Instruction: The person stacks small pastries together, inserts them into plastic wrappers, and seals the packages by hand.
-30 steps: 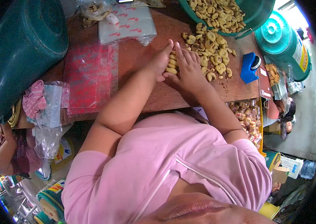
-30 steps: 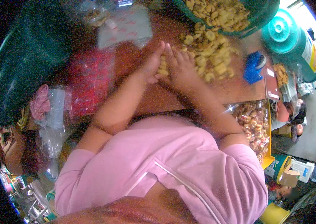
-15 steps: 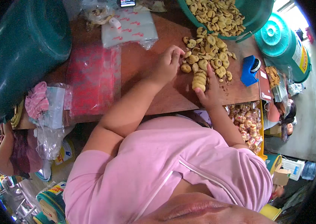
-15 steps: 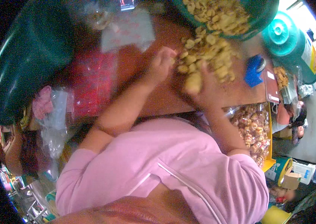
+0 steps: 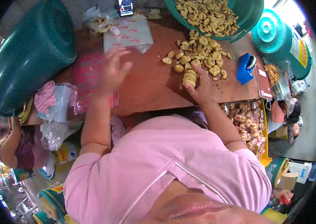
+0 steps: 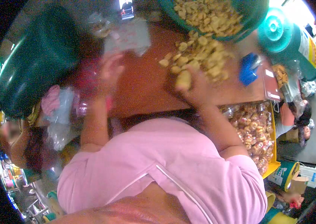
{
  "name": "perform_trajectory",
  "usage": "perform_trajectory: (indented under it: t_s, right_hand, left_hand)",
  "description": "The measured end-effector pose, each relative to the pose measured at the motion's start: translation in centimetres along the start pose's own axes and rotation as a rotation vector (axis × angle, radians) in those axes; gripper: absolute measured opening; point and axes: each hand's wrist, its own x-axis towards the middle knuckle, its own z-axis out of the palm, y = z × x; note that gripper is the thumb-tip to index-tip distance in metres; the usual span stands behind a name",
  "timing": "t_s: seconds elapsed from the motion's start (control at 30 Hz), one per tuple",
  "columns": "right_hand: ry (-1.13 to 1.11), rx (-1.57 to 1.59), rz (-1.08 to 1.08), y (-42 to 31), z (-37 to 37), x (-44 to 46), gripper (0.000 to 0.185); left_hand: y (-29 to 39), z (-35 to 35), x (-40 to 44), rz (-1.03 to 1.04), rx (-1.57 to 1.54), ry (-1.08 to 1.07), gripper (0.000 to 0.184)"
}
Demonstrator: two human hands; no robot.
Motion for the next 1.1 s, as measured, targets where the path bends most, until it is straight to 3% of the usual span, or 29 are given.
perform_trajectory:
  t_s: [0.07,0.13,0.27,0.37,0.47,0.57,0.67,0.77,0.87,0.97,1.1]
  right_hand:
    - [0.034,0.07,-0.004,0.4,0.3,0.0,0.075]
    - [0.045,0.103,-0.004,0.1,0.2,0.1,0.072]
    - [0.039,0.194,0.049,-1.3,-0.6,0.6,0.066]
    - [0.06,0.272,0.05,-1.6,-0.5,0.4,0.063]
    - [0.061,0.27,0.044,0.2,-0.2,0.2,0.062]
    - [0.065,0.282,0.079,1.2,0.1,-0.5,0.063]
    - [0.067,0.277,0.071,1.3,0.1,-0.6,0.064]
    - [0.093,0.262,0.005,1.4,0.2,-0.3,0.063]
    - [0.109,0.23,-0.087,0.9,0.1,-0.4,0.062]
    - [0.072,0.234,-0.096,0.5,-0.6,-0.5,0.063]
    - [0.072,0.244,-0.086,0.7,-0.6,-0.2,0.06]
  left_hand:
    - [-1.4,-5.3,-1.6,0.009,0.279,0.052,0.04]
    - [-3.0,-9.1,-3.9,-0.13,0.425,-0.036,0.036]
    - [-4.9,-9.4,-9.1,-0.232,0.661,-0.115,0.031]
    - [-6.5,-10.3,-9.4,-0.322,0.56,-0.095,0.026]
    - [-3.6,-10.2,-8.8,-0.356,0.457,-0.085,0.022]
    - [-6.1,-10.4,-9.3,-0.249,0.644,-0.073,0.022]
    - [-7.0,-10.8,-9.2,-0.311,0.572,-0.097,0.021]
    - [-4.4,-11.2,-8.9,-0.19,0.791,-0.247,0.02]
    - [-5.4,-11.3,-9.4,-0.298,0.688,-0.175,0.021]
    - [-8.1,-12.2,-9.9,-0.433,0.396,-0.133,0.024]
    - [-6.6,-11.9,-10.0,-0.443,0.445,-0.188,0.027]
